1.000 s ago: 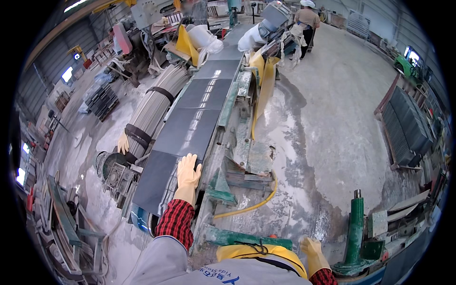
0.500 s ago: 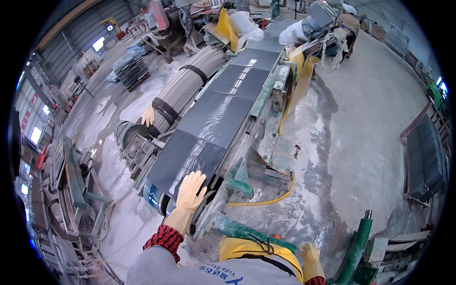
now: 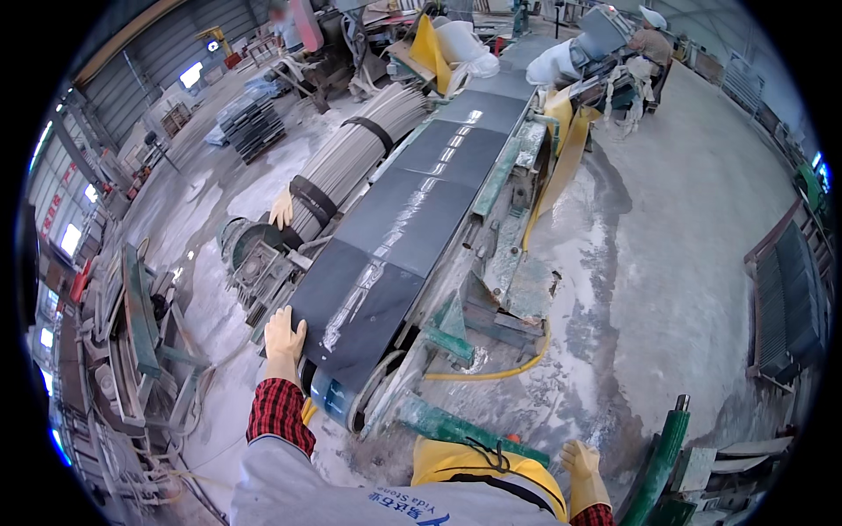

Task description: The person repeatedly picks up dark rectangular panels from a conveyor belt and stacks them onto a growing pile. The task involves consistent hand movements to lift and place the panels in a factory setting.

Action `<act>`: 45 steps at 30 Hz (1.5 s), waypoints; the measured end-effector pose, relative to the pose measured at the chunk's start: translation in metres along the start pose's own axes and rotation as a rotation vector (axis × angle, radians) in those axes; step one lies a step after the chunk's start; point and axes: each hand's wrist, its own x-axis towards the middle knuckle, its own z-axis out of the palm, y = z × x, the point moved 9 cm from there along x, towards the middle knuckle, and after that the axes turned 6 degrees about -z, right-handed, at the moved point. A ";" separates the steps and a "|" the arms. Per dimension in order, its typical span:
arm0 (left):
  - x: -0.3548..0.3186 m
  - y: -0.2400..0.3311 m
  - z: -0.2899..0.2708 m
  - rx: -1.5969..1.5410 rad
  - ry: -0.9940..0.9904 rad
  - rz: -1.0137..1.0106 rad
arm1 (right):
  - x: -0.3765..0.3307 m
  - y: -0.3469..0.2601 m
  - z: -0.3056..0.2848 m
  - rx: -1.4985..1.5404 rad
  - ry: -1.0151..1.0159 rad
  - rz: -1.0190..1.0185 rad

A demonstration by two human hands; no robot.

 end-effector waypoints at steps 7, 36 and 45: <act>0.049 0.027 0.020 -0.015 0.023 0.055 | -0.031 -0.017 0.009 -0.299 0.193 -0.087; -0.127 -0.015 0.049 -1.318 -0.324 -0.996 | 0.028 0.018 -0.020 -0.432 0.175 -0.055; -0.104 -0.012 0.017 -1.982 -0.097 -0.632 | 0.002 0.008 -0.022 -0.344 0.238 -0.103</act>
